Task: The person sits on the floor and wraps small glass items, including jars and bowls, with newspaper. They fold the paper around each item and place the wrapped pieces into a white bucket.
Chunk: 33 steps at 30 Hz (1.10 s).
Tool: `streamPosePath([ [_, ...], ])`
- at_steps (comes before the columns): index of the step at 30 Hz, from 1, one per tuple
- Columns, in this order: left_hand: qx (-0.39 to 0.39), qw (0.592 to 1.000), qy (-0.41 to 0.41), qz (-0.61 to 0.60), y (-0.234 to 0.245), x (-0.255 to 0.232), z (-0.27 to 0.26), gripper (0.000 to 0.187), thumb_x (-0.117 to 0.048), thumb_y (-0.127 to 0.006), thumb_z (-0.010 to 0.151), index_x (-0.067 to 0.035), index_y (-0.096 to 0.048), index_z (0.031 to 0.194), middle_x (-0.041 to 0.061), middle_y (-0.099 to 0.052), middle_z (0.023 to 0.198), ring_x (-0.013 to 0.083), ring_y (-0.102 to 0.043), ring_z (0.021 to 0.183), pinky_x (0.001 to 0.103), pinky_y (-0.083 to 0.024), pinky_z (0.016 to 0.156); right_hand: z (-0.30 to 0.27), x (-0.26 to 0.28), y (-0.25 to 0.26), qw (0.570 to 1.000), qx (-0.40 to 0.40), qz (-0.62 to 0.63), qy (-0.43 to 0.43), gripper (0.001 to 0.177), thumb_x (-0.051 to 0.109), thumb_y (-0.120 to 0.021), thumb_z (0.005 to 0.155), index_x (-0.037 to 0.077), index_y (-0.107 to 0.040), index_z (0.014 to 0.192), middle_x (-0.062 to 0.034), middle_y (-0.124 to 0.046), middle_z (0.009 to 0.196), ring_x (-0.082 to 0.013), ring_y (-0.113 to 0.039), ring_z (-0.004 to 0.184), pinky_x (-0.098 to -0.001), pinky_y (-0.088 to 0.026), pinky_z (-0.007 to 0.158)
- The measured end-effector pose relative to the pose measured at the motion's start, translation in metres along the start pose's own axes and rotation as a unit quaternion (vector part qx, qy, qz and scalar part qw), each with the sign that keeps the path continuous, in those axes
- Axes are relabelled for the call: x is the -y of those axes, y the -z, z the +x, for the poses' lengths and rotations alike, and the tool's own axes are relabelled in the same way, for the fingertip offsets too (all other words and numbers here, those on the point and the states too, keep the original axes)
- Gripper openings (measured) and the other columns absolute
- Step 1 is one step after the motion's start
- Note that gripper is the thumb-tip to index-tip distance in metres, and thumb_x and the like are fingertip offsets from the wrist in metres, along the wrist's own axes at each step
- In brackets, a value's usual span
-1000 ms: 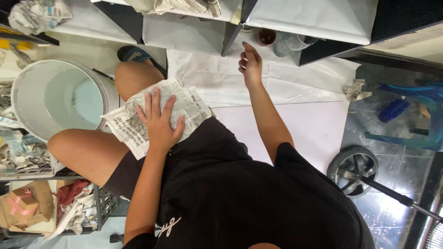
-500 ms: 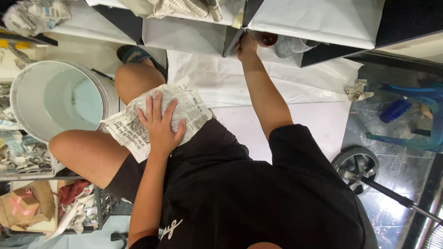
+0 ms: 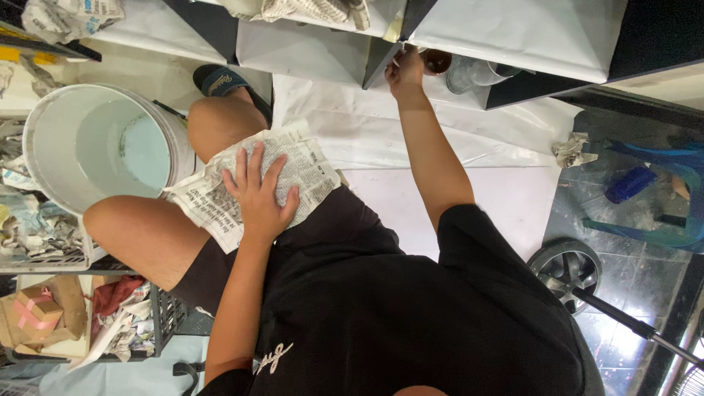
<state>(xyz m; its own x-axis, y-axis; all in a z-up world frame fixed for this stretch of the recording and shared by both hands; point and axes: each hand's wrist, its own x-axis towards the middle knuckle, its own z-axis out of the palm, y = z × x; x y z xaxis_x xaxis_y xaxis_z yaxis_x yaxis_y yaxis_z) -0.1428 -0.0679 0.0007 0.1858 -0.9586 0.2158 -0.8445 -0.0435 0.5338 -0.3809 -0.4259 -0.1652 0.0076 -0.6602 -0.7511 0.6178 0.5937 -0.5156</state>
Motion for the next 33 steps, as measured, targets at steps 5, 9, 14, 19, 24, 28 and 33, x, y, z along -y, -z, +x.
streamPosePath([
  [5,0.001,1.000,0.004,-0.008,0.002,-0.003,0.002,0.053,-0.035,-0.070,0.089,-0.017,-0.065,0.139,0.015,-0.039,0.164,0.0419,-0.025,0.155,0.069,-0.006,0.121,-0.030,-0.009,0.027,0.996,0.061,0.010,0.060,0.023,0.041,-0.055,0.095,0.020,-0.063,0.101,-0.0002,-0.061,0.081,-0.0153,-0.052,0.063,-0.0285,-0.041,0.052],
  [9,0.020,1.000,-0.013,-0.021,0.011,0.008,-0.003,0.051,-0.022,-0.062,0.094,-0.016,-0.063,0.145,0.015,-0.036,0.167,0.0419,-0.024,0.157,0.068,-0.005,0.123,-0.082,-0.029,0.073,0.992,0.067,-0.047,0.097,0.022,0.042,-0.063,0.095,0.020,-0.059,0.095,0.0034,-0.052,0.077,-0.0141,-0.049,0.063,-0.0311,-0.038,0.053],
  [14,0.004,0.999,-0.030,-0.040,0.016,0.023,-0.016,0.053,-0.007,-0.064,0.091,-0.015,-0.063,0.143,0.012,-0.038,0.165,0.0392,-0.030,0.156,0.066,-0.017,0.123,-0.208,-0.067,0.113,0.967,0.120,-0.118,0.194,0.014,0.023,-0.056,0.097,0.009,-0.055,0.096,0.0008,-0.046,0.069,-0.0130,-0.038,0.054,-0.0322,-0.035,0.050],
  [19,-0.078,0.995,-0.009,-0.067,0.012,0.037,-0.033,0.043,-0.011,-0.078,0.089,-0.023,-0.071,0.130,0.011,-0.054,0.136,0.0315,-0.050,0.128,0.050,-0.038,0.111,-0.308,-0.074,0.066,0.877,0.272,-0.362,0.162,0.023,0.017,-0.052,0.097,0.001,-0.062,0.112,-0.0023,-0.053,0.067,-0.0136,-0.050,0.052,-0.0319,-0.043,0.050],
  [24,-0.323,0.921,0.147,-0.163,0.034,0.095,-0.069,0.058,-0.006,-0.079,0.096,-0.012,-0.049,0.145,0.016,-0.050,0.140,0.0294,-0.051,0.129,0.044,-0.044,0.114,-0.343,-0.113,-0.021,0.633,0.387,-0.638,0.205,0.022,0.015,-0.055,0.098,-0.003,-0.064,0.106,-0.0094,-0.067,0.064,-0.0178,-0.066,0.051,-0.0322,-0.053,0.052],
  [28,-0.176,0.781,0.310,-0.514,0.041,0.113,-0.077,0.092,-0.016,-0.083,0.084,-0.013,-0.020,0.151,0.011,-0.050,0.135,0.0202,-0.061,0.109,0.036,-0.058,0.088,-0.355,-0.135,-0.065,0.529,0.408,-0.710,0.220,0.024,0.018,-0.056,0.098,-0.003,-0.065,0.095,-0.0105,-0.067,0.062,-0.0204,-0.068,0.049,-0.0334,-0.054,0.054],
  [33,-0.159,0.922,0.262,-0.236,0.042,0.094,-0.078,0.042,-0.016,-0.078,0.096,-0.004,-0.063,0.134,0.013,-0.072,0.099,0.0163,-0.061,0.082,0.031,-0.054,0.075,-0.365,-0.129,-0.079,0.489,0.408,-0.740,0.216,0.024,0.017,-0.056,0.097,-0.004,-0.064,0.093,-0.0118,-0.067,0.061,-0.0229,-0.068,0.049,-0.0355,-0.054,0.055],
])
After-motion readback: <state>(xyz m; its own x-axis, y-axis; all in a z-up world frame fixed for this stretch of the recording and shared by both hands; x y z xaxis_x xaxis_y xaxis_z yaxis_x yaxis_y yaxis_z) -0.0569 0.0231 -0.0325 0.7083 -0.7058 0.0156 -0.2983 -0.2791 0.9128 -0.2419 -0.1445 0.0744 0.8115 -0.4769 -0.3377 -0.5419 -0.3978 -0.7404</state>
